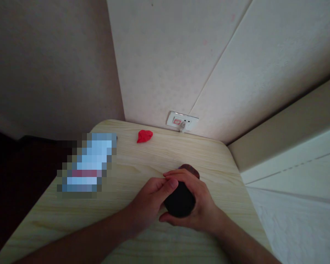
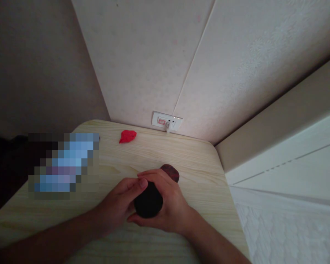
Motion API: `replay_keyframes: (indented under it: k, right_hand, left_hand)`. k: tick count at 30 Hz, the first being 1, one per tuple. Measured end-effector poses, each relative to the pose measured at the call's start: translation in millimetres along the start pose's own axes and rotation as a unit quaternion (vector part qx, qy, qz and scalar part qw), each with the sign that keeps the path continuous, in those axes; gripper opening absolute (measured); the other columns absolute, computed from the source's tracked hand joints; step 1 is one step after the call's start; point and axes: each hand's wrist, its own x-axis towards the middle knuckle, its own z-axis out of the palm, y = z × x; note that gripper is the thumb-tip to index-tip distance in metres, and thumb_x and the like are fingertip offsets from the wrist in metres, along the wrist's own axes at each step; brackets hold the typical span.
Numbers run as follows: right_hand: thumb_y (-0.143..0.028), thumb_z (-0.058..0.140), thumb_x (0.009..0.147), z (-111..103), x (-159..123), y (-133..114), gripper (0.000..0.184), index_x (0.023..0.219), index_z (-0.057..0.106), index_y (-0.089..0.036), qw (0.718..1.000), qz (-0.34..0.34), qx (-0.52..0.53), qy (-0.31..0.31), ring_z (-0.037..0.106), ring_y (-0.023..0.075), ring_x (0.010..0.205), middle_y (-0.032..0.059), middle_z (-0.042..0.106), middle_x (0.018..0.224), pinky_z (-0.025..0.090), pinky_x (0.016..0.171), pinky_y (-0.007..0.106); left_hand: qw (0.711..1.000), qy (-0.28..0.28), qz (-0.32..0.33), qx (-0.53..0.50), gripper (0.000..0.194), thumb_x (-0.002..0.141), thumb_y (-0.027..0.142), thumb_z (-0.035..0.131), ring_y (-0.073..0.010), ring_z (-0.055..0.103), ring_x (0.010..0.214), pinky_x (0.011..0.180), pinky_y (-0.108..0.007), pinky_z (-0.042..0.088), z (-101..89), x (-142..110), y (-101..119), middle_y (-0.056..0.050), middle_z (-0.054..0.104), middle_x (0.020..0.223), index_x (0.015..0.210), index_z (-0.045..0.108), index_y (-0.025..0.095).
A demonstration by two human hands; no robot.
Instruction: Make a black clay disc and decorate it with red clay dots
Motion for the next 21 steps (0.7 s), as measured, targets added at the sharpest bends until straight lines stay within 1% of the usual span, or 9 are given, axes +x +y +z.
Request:
replay_keyframes:
  k: [2, 5, 8, 10, 12, 14, 16, 19, 21]
  right_hand:
    - [-0.033, 0.093, 0.066, 2.9, -0.5, -0.4, 0.068, 0.124, 0.058, -0.026, 1.0, 0.011, -0.004, 0.021, 0.068, 0.0251, 0.106, 0.0072, 0.071, 0.116, 0.056, 0.094, 0.037]
    - [-0.028, 0.09, 0.069, 6.3, -2.4, 2.3, 0.063, 0.123, 0.057, -0.026, 0.997, 0.015, -0.028, 0.068, 0.067, 0.0265, 0.109, 0.0086, 0.069, 0.118, 0.055, 0.095, 0.039]
    - [-0.033, 0.093, 0.066, 4.1, -3.1, 4.7, 0.073, 0.129, 0.055, -0.026, 0.998, 0.017, -0.029, 0.06, 0.065, 0.0273, 0.113, 0.0097, 0.067, 0.123, 0.054, 0.097, 0.04]
    - [-0.039, 0.095, 0.063, 0.1, -2.1, 4.7, 0.084, 0.134, 0.053, -0.026, 0.999, 0.015, -0.022, 0.022, 0.063, 0.0277, 0.116, 0.0101, 0.066, 0.126, 0.053, 0.1, 0.041]
    - [-0.041, 0.095, 0.064, -3.6, -0.8, 3.8, 0.087, 0.137, 0.051, -0.026, 1.0, 0.007, -0.023, -0.016, 0.061, 0.0279, 0.12, 0.0104, 0.065, 0.13, 0.052, 0.103, 0.041]
    - [-0.04, 0.093, 0.067, -4.9, 0.2, 3.0, 0.082, 0.137, 0.052, -0.026, 0.999, -0.002, -0.025, -0.042, 0.061, 0.0278, 0.122, 0.0106, 0.064, 0.132, 0.051, 0.104, 0.041]
    - [-0.036, 0.09, 0.07, -3.3, 0.1, 2.9, 0.074, 0.134, 0.054, -0.025, 0.998, -0.007, -0.023, -0.051, 0.062, 0.0281, 0.12, 0.0112, 0.064, 0.132, 0.052, 0.103, 0.042]
    - [-0.034, 0.084, 0.073, 2.0, -1.6, 4.3, 0.063, 0.128, 0.055, -0.025, 0.999, -0.024, -0.025, -0.04, 0.064, 0.029, 0.117, 0.0119, 0.066, 0.129, 0.054, 0.098, 0.044]
    - [-0.037, 0.083, 0.075, 5.1, -2.8, 5.6, 0.06, 0.127, 0.055, -0.024, 0.998, -0.042, -0.037, -0.03, 0.066, 0.0293, 0.113, 0.0122, 0.067, 0.126, 0.056, 0.095, 0.044]
  left_hand:
    - [0.999, -0.04, 0.004, -0.013, 0.048, 0.074, 0.058, 0.083, -0.0089, 0.051, 0.064, 0.059, -0.019, 0.04, -0.4, 0.4, -0.5, 0.001, 0.06, 0.066, 0.079, 0.074, 0.011]
    - [0.994, -0.104, 0.018, -0.016, 0.038, 0.077, 0.045, 0.085, -0.0128, 0.061, 0.077, 0.075, -0.023, 0.047, -0.2, 1.6, 0.4, -0.002, 0.069, 0.08, 0.094, 0.076, 0.012]
    - [0.994, -0.102, 0.034, 0.017, 0.034, 0.075, 0.034, 0.087, -0.0146, 0.064, 0.08, 0.075, -0.024, 0.048, -2.3, 4.2, 1.8, -0.003, 0.072, 0.086, 0.098, 0.075, 0.013]
    - [0.992, -0.098, 0.05, 0.056, 0.031, 0.075, 0.033, 0.086, -0.0148, 0.063, 0.077, 0.071, -0.025, 0.048, -5.2, 6.3, 2.7, -0.002, 0.072, 0.084, 0.096, 0.073, 0.012]
    - [0.988, -0.097, 0.062, 0.103, 0.029, 0.075, 0.03, 0.085, -0.0142, 0.061, 0.072, 0.066, -0.025, 0.047, -7.9, 7.6, 3.2, -0.001, 0.07, 0.079, 0.093, 0.072, 0.011]
    - [0.984, -0.094, 0.069, 0.137, 0.025, 0.074, 0.027, 0.083, -0.0137, 0.059, 0.069, 0.062, -0.024, 0.045, -8.8, 7.3, 2.9, 0.0, 0.067, 0.075, 0.09, 0.072, 0.011]
    - [0.981, -0.1, 0.077, 0.145, 0.026, 0.073, 0.025, 0.084, -0.0155, 0.062, 0.074, 0.064, -0.025, 0.046, -7.0, 5.5, 2.0, 0.0, 0.068, 0.079, 0.093, 0.072, 0.012]
    - [0.982, -0.108, 0.093, 0.124, 0.041, 0.068, 0.02, 0.088, -0.0211, 0.066, 0.093, 0.08, -0.03, 0.052, -1.6, 2.0, 0.2, -0.003, 0.073, 0.097, 0.104, 0.071, 0.014]
    - [0.982, -0.118, 0.095, 0.11, 0.045, 0.065, 0.017, 0.09, -0.0242, 0.067, 0.101, 0.087, -0.034, 0.052, 1.0, 1.0, -0.8, -0.005, 0.074, 0.103, 0.105, 0.071, 0.015]
